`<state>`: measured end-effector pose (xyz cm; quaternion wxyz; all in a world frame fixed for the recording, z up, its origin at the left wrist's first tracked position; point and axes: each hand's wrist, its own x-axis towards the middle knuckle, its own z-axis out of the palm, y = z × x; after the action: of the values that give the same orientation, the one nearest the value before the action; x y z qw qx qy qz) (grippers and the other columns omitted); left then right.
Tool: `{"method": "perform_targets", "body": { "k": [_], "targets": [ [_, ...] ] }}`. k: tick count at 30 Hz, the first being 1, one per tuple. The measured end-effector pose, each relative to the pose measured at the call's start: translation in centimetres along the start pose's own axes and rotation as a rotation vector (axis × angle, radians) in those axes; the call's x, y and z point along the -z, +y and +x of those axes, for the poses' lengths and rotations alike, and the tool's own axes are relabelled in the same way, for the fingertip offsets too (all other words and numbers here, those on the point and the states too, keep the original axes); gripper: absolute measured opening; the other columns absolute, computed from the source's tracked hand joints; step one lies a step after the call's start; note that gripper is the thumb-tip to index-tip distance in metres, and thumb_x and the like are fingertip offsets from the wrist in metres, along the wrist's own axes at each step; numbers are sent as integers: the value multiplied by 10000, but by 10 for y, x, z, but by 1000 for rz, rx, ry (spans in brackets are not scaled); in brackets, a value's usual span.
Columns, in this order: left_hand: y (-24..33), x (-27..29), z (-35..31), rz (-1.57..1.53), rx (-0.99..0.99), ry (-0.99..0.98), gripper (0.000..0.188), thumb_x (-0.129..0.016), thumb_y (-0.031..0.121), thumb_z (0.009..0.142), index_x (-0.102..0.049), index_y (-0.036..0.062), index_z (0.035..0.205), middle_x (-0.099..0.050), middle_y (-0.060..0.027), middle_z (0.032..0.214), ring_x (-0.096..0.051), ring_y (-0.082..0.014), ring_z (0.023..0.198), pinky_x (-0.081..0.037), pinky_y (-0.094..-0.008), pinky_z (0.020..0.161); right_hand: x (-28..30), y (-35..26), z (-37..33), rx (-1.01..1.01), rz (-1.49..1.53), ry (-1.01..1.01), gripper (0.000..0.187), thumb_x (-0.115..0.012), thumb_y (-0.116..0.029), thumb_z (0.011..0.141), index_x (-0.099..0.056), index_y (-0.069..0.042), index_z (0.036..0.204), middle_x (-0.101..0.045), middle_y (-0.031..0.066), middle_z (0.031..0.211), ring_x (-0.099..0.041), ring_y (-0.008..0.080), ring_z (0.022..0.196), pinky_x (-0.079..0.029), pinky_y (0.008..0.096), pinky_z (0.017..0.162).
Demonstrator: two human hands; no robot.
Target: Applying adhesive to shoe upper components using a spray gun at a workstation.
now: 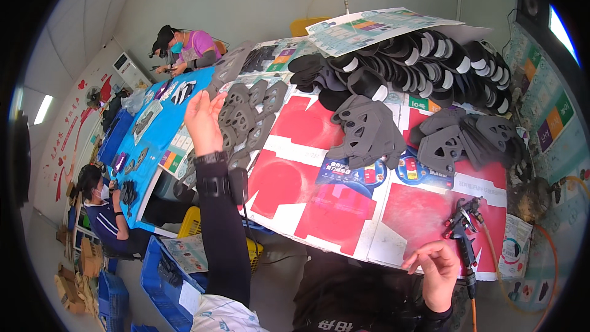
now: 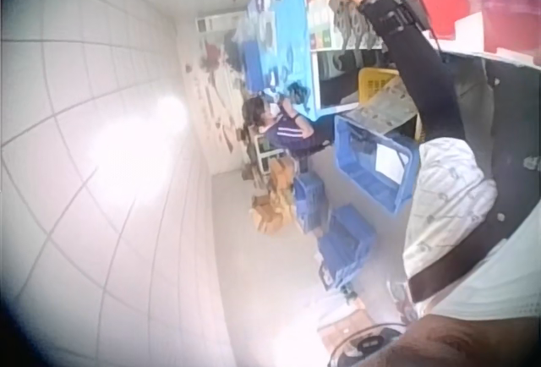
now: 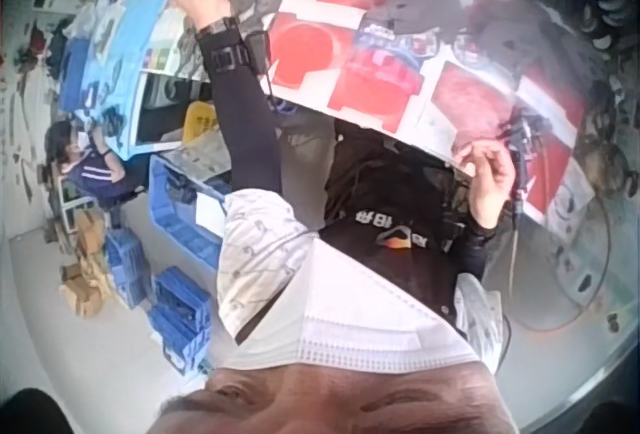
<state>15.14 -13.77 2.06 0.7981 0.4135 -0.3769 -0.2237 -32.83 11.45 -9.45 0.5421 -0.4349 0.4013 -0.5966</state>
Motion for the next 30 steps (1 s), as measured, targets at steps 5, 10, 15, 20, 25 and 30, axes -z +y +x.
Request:
{"method": "perform_targets", "body": {
  "k": [5, 10, 15, 20, 25, 30],
  "targets": [
    [-78, 27, 29, 99, 200, 88, 389, -642, 130, 1062, -507, -121, 1328, -680, -181, 1075, -775, -338, 900, -626, -336, 760, 16, -15, -5, 68, -8, 85, 61, -610, -46, 1025, -610, 14, 1010, -719, 133, 810, -713, 210, 723, -541, 295, 630],
    [-141, 57, -67, 1067, 23, -373, 421, -752, 211, 938, -638, -53, 1245, -707, -283, 1190, -722, -416, 1074, -568, -464, 920, 33, -35, -12, 93, -99, 145, 53, -597, -31, 1014, -607, 16, 991, -711, 126, 789, -695, 186, 695, -531, 276, 617],
    [-63, -56, -215, 934, 118, -925, 369, -764, 271, 946, -674, -33, 1136, -740, -220, 967, -723, -402, 962, -565, -466, 842, 70, -78, -17, -35, -450, 231, 76, -643, -40, 996, -644, 12, 1052, -719, 73, 901, -659, 135, 778, -489, 251, 677],
    [-63, -71, -220, 1181, -172, -861, 484, -832, 320, 886, -654, -89, 1074, -709, -279, 986, -696, -443, 994, -565, -500, 851, 77, -103, 9, 82, -1120, 167, 234, -715, -43, 932, -659, 9, 1152, -733, 103, 1010, -685, 193, 821, -535, 304, 734],
    [-73, -75, -233, 1448, -157, -934, 583, -874, 364, 834, -651, -84, 1134, -643, -232, 1166, -642, -402, 1134, -566, -496, 908, 52, -118, 46, 158, -1100, 71, 325, -762, -79, 896, -672, -12, 1202, -728, 135, 1073, -716, 271, 908, -573, 364, 803],
    [-94, -77, -229, 1283, -117, -912, 534, -873, 333, 849, -643, -85, 1089, -637, -245, 1144, -640, -415, 1111, -561, -486, 894, 56, -96, 41, 158, -1371, -204, 353, -763, -112, 874, -663, -8, 1196, -688, 156, 1082, -692, 337, 1025, -563, 425, 895]
  ]
}}
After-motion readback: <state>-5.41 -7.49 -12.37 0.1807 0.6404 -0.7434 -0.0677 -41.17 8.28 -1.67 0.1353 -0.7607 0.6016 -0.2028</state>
